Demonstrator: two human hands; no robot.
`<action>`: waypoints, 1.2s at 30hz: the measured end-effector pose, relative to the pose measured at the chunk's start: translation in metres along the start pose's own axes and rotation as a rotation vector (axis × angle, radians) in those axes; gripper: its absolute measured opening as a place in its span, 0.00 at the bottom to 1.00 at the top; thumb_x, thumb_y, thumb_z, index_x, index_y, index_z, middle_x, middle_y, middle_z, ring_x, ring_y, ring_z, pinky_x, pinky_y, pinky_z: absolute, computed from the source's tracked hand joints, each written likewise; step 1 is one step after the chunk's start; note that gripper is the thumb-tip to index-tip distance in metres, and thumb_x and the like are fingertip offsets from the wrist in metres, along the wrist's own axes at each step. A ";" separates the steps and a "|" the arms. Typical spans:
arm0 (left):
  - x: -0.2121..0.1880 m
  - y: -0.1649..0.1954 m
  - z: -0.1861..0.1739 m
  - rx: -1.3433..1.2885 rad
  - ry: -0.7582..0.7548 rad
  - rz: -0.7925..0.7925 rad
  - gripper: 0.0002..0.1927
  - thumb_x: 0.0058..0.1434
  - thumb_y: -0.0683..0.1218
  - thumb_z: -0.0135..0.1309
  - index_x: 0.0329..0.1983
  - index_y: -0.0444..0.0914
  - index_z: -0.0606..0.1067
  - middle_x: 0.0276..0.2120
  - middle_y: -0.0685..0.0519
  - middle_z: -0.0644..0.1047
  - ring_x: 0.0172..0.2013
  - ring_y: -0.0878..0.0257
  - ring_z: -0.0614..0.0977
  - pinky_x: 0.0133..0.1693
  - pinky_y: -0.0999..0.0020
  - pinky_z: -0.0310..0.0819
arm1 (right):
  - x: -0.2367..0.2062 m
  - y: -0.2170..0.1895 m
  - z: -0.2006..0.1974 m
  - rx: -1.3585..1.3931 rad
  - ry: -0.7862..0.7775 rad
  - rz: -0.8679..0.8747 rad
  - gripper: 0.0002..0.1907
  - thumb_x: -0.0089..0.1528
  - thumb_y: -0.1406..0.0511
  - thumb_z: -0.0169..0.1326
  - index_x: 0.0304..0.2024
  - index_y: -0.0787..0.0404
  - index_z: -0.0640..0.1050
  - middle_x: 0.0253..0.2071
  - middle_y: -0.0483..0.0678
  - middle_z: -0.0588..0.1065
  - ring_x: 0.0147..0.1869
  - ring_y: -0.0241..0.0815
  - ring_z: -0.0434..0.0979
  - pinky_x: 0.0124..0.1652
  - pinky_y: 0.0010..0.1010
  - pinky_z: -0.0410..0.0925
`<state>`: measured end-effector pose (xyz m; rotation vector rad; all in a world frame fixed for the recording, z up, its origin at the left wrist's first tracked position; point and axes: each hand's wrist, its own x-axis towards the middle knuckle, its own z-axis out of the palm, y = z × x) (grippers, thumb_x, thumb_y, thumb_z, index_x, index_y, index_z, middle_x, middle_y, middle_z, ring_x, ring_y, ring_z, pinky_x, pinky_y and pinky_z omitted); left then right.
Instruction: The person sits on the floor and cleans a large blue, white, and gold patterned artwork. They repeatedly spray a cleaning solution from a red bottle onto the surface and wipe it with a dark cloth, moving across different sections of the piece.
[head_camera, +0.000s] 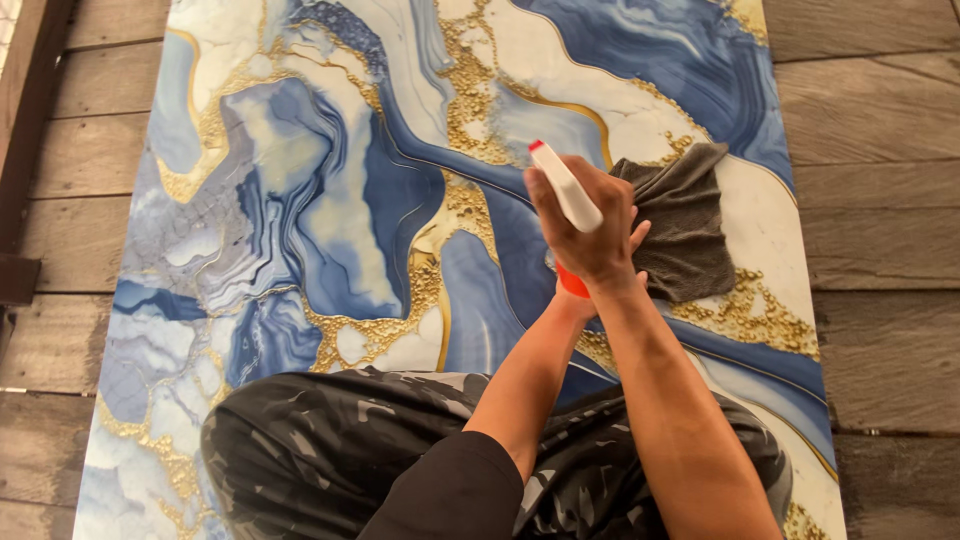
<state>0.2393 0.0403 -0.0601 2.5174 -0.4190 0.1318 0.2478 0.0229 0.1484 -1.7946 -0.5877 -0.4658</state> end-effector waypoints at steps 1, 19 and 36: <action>-0.004 -0.007 -0.014 -0.014 -0.030 -0.046 0.43 0.59 0.63 0.50 0.76 0.45 0.59 0.75 0.49 0.58 0.76 0.52 0.55 0.75 0.50 0.45 | 0.001 -0.001 0.002 -0.044 0.008 0.016 0.16 0.71 0.58 0.57 0.37 0.65 0.80 0.23 0.48 0.74 0.24 0.42 0.75 0.28 0.32 0.67; -0.102 -0.152 -0.173 0.279 0.118 -0.584 0.43 0.63 0.64 0.44 0.78 0.46 0.53 0.78 0.51 0.49 0.77 0.56 0.46 0.73 0.53 0.34 | 0.029 -0.013 0.119 -0.135 0.019 -0.025 0.17 0.72 0.59 0.57 0.36 0.67 0.81 0.23 0.53 0.75 0.24 0.47 0.75 0.28 0.36 0.65; -0.122 -0.177 -0.194 0.290 0.164 -0.802 0.42 0.66 0.64 0.38 0.79 0.42 0.48 0.79 0.48 0.43 0.77 0.53 0.41 0.73 0.51 0.29 | -0.002 -0.026 0.149 0.114 -0.176 0.206 0.19 0.71 0.59 0.57 0.32 0.67 0.79 0.20 0.42 0.73 0.20 0.30 0.71 0.22 0.25 0.64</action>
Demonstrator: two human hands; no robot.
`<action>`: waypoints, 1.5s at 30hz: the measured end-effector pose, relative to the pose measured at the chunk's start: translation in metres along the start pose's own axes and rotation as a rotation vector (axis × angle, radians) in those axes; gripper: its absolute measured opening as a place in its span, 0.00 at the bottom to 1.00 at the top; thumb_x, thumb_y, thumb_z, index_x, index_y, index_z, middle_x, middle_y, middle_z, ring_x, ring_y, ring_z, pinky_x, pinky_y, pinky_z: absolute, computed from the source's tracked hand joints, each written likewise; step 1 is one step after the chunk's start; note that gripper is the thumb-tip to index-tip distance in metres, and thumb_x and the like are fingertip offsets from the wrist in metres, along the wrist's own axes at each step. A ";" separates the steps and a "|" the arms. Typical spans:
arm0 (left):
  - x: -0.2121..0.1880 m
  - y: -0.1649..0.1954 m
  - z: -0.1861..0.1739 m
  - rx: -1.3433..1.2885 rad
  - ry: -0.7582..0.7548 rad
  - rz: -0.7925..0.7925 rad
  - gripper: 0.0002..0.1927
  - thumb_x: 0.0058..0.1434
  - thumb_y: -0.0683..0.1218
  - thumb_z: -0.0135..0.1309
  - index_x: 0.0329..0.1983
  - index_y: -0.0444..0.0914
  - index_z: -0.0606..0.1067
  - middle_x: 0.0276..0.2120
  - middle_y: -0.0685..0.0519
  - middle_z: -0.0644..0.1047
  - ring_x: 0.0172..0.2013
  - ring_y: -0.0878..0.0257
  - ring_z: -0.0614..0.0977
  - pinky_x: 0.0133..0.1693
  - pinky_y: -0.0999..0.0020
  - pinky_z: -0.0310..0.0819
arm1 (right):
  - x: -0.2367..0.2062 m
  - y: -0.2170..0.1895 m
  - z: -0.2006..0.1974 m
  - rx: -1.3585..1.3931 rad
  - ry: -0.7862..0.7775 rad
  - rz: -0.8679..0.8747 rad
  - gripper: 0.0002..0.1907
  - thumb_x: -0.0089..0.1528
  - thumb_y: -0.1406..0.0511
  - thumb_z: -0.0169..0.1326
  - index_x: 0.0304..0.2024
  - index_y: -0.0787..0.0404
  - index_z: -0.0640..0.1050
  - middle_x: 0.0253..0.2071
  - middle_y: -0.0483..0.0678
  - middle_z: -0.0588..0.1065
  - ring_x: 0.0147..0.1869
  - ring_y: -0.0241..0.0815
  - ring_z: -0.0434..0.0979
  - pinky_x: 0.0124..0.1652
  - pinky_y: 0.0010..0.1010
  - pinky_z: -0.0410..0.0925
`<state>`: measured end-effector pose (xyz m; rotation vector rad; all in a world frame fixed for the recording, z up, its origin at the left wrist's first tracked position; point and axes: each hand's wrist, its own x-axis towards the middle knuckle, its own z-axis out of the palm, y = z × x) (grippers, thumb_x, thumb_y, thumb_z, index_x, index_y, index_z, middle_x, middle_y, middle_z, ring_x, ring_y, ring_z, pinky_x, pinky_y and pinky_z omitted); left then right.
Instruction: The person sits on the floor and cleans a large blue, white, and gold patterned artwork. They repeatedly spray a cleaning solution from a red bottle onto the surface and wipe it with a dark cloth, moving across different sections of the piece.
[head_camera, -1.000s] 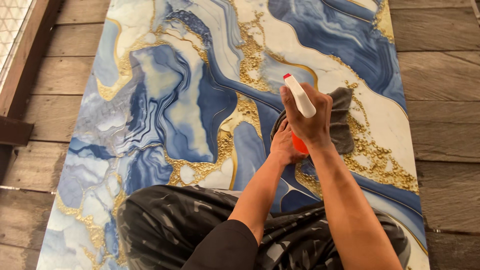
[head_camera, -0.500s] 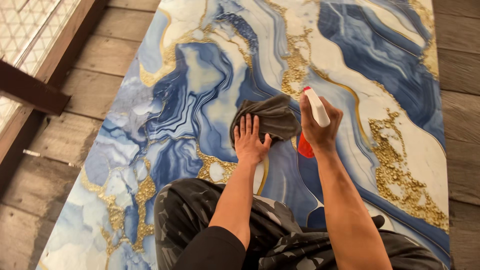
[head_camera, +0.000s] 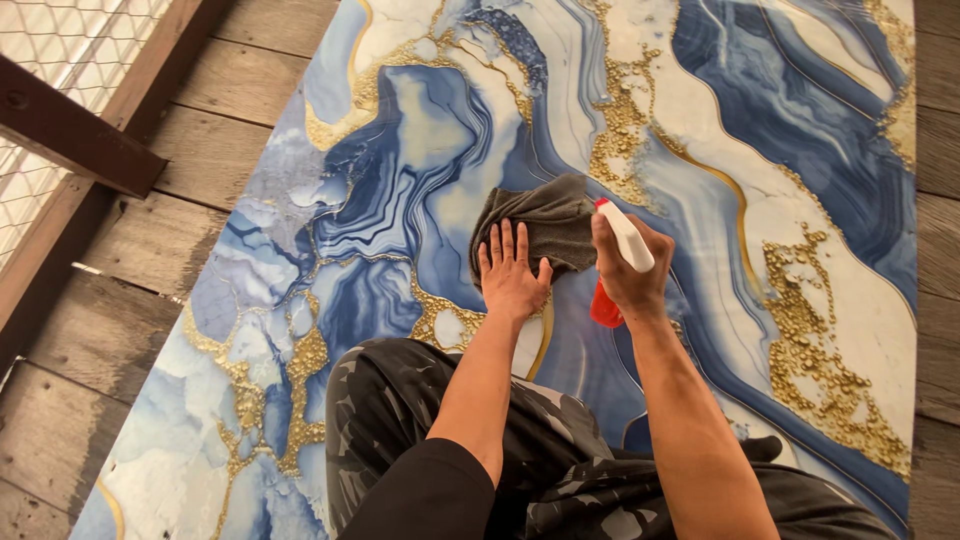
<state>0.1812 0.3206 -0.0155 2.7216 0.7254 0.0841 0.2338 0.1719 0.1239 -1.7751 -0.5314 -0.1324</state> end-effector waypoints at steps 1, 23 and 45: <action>0.000 -0.001 0.001 0.001 0.004 0.001 0.42 0.66 0.64 0.38 0.79 0.42 0.48 0.79 0.48 0.43 0.77 0.53 0.41 0.72 0.51 0.29 | 0.001 -0.002 0.002 0.019 0.002 0.002 0.18 0.71 0.59 0.57 0.32 0.67 0.79 0.19 0.42 0.72 0.19 0.30 0.71 0.22 0.26 0.63; 0.007 -0.008 0.005 -0.041 0.041 -0.001 0.43 0.64 0.63 0.40 0.79 0.42 0.49 0.78 0.46 0.45 0.77 0.52 0.42 0.73 0.51 0.29 | -0.001 -0.016 0.035 0.153 -0.226 -0.018 0.13 0.67 0.60 0.59 0.39 0.67 0.80 0.25 0.42 0.75 0.22 0.29 0.71 0.24 0.24 0.64; 0.007 -0.006 0.001 -0.019 0.002 -0.004 0.42 0.66 0.63 0.37 0.79 0.41 0.47 0.78 0.46 0.43 0.77 0.52 0.40 0.73 0.51 0.28 | 0.034 0.038 -0.036 0.213 0.246 -0.061 0.19 0.76 0.59 0.60 0.45 0.73 0.79 0.33 0.49 0.75 0.27 0.36 0.76 0.25 0.28 0.70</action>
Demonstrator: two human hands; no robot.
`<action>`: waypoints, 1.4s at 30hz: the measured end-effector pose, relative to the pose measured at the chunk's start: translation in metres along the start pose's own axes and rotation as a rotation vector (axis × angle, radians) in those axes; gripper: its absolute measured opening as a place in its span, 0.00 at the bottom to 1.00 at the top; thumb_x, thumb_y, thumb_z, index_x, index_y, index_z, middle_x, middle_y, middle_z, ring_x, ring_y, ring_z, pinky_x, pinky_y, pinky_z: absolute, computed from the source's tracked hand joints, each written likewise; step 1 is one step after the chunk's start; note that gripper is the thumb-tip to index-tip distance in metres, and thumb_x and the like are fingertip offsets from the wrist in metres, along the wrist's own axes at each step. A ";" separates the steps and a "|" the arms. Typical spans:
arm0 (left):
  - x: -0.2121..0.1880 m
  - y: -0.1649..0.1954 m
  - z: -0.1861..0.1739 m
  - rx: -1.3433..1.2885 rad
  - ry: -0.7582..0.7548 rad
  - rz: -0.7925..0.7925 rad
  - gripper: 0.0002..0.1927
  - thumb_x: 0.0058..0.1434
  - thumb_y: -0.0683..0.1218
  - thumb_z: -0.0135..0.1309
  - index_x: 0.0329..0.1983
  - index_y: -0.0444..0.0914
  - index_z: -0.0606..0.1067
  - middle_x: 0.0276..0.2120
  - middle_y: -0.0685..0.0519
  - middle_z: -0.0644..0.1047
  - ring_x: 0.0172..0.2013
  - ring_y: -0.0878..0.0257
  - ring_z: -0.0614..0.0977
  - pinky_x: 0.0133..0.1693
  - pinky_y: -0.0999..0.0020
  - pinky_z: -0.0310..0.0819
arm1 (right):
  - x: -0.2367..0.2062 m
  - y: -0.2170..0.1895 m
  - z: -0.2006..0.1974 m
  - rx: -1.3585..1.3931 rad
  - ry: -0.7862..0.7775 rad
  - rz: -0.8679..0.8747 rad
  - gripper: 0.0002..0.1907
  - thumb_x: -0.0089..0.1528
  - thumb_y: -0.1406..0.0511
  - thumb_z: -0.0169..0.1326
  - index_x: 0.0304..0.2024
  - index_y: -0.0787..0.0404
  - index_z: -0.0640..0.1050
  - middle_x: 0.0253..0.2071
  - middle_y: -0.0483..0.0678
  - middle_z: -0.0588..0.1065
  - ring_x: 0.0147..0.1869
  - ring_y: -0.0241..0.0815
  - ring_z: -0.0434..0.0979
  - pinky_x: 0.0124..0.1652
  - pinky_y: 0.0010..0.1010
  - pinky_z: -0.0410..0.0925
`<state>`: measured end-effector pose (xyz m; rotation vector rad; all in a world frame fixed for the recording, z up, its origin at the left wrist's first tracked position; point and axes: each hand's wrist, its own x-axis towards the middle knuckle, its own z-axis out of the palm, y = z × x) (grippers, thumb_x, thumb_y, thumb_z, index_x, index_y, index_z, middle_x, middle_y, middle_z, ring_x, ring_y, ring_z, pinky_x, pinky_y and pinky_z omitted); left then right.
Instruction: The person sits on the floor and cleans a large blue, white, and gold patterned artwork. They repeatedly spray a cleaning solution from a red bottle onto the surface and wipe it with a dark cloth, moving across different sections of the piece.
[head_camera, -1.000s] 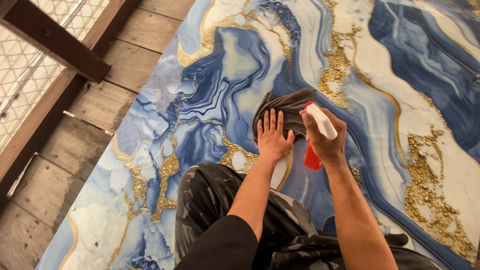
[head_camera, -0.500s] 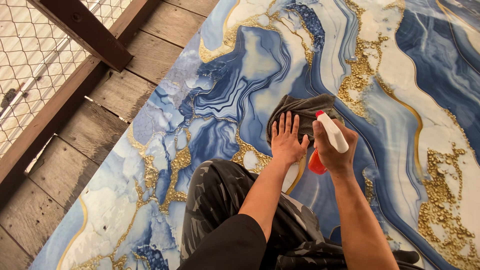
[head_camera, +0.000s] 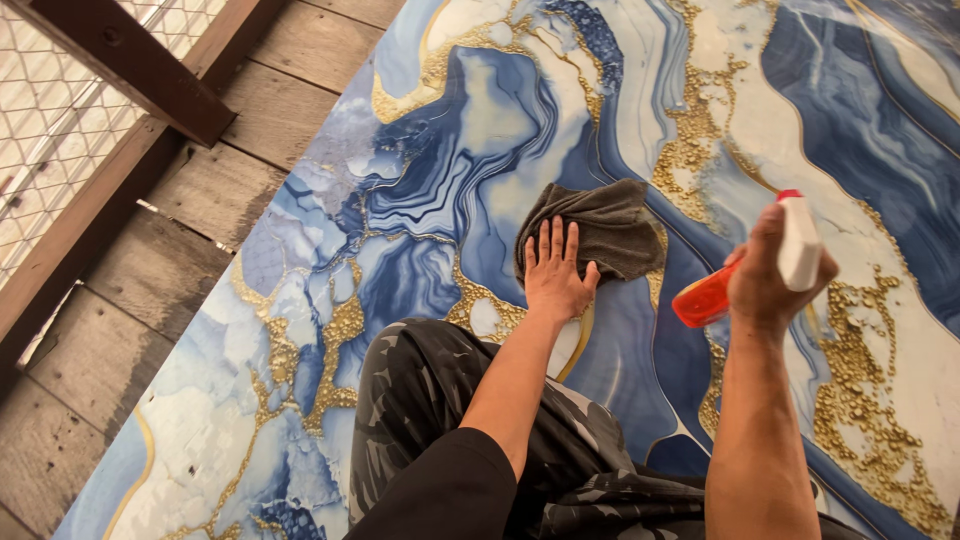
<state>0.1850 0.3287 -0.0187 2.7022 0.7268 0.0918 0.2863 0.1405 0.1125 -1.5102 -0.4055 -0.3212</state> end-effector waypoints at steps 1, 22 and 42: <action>0.000 0.000 0.000 -0.006 0.012 0.004 0.42 0.66 0.63 0.38 0.79 0.41 0.47 0.78 0.46 0.44 0.77 0.51 0.41 0.73 0.51 0.28 | 0.004 0.003 -0.010 -0.002 0.019 0.013 0.20 0.77 0.59 0.60 0.44 0.74 0.78 0.31 0.49 0.75 0.27 0.35 0.75 0.25 0.28 0.69; -0.008 0.010 0.005 0.041 0.003 0.011 0.41 0.66 0.63 0.36 0.79 0.41 0.47 0.78 0.46 0.43 0.77 0.52 0.40 0.72 0.51 0.28 | 0.027 -0.001 -0.065 -0.134 0.173 -0.101 0.22 0.77 0.57 0.58 0.43 0.73 0.78 0.29 0.49 0.75 0.25 0.36 0.74 0.26 0.29 0.68; -0.013 0.016 0.006 0.064 -0.008 0.027 0.42 0.66 0.62 0.37 0.79 0.40 0.48 0.78 0.46 0.43 0.77 0.52 0.41 0.73 0.51 0.29 | 0.026 0.015 -0.108 -0.587 0.500 -0.278 0.13 0.72 0.64 0.57 0.38 0.69 0.80 0.28 0.48 0.79 0.29 0.39 0.82 0.29 0.31 0.74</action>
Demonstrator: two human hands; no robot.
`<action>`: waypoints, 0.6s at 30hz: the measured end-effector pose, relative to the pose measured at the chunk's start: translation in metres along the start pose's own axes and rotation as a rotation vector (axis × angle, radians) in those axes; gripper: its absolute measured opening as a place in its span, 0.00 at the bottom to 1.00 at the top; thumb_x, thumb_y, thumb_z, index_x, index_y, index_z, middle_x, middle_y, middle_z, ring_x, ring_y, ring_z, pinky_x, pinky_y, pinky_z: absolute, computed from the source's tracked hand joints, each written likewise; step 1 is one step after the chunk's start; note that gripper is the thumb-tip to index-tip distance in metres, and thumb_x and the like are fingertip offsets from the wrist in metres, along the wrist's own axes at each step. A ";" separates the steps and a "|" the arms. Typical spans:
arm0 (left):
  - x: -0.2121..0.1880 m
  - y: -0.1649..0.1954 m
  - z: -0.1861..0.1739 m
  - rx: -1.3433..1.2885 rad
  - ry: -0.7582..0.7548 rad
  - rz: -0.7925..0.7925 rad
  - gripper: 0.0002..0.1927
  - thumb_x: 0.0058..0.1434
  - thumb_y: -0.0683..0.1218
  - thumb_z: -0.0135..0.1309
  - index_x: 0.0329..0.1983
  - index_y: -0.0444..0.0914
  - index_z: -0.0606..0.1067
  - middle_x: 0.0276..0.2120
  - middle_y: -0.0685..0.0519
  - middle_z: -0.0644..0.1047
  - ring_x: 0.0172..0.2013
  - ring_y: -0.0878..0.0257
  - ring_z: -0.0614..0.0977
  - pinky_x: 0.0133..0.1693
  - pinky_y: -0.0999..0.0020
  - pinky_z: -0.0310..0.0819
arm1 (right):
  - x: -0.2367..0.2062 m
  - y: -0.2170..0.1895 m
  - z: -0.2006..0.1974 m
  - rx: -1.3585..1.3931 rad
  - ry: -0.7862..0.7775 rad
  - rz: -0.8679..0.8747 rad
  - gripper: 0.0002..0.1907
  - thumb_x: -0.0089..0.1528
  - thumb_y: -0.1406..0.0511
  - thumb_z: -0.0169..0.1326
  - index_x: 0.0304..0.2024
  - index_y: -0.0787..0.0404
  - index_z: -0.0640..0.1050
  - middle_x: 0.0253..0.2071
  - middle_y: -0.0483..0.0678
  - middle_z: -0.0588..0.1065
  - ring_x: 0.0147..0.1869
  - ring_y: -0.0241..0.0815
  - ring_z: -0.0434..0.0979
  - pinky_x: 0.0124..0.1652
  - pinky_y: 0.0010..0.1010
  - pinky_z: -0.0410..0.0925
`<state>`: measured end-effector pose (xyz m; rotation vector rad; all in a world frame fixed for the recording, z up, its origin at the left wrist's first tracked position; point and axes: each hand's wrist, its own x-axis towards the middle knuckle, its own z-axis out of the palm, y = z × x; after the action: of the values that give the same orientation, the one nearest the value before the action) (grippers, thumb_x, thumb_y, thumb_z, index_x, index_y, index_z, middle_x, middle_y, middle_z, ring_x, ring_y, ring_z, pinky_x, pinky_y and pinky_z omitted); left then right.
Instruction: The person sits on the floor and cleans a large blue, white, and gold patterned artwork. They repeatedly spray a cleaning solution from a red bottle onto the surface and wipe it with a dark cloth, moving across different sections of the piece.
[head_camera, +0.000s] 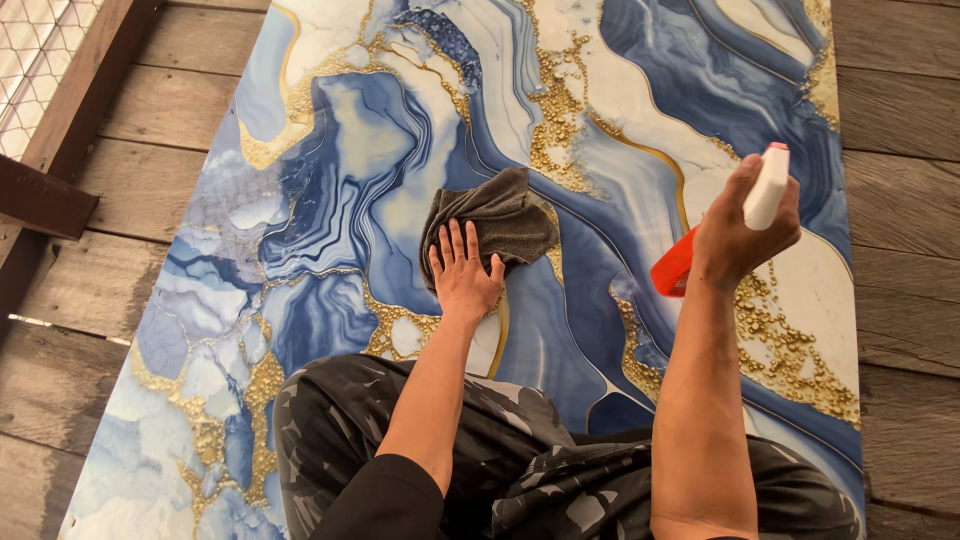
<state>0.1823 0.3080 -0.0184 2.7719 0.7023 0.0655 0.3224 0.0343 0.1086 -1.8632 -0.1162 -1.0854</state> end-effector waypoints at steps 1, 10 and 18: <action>0.000 0.000 0.000 0.004 0.012 0.007 0.42 0.66 0.62 0.37 0.79 0.39 0.48 0.78 0.45 0.43 0.77 0.51 0.41 0.73 0.50 0.29 | 0.000 0.000 0.000 -0.004 -0.022 0.009 0.13 0.73 0.64 0.57 0.40 0.69 0.80 0.27 0.48 0.79 0.28 0.40 0.81 0.29 0.32 0.73; -0.001 0.000 0.003 0.023 0.011 0.019 0.42 0.66 0.62 0.36 0.78 0.38 0.48 0.78 0.44 0.43 0.77 0.50 0.40 0.72 0.49 0.28 | 0.006 0.021 -0.010 -0.286 0.005 0.080 0.16 0.72 0.64 0.58 0.31 0.66 0.78 0.23 0.48 0.79 0.24 0.42 0.80 0.28 0.34 0.72; -0.001 0.002 0.001 0.021 0.004 0.016 0.42 0.66 0.61 0.36 0.79 0.39 0.47 0.78 0.43 0.43 0.77 0.50 0.40 0.72 0.50 0.28 | 0.001 0.038 -0.013 -0.402 -0.005 0.151 0.18 0.72 0.61 0.60 0.29 0.64 0.79 0.22 0.50 0.79 0.24 0.45 0.81 0.26 0.37 0.73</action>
<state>0.1824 0.3054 -0.0188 2.7985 0.6855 0.0670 0.3335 0.0033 0.0860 -2.1891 0.2544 -1.0542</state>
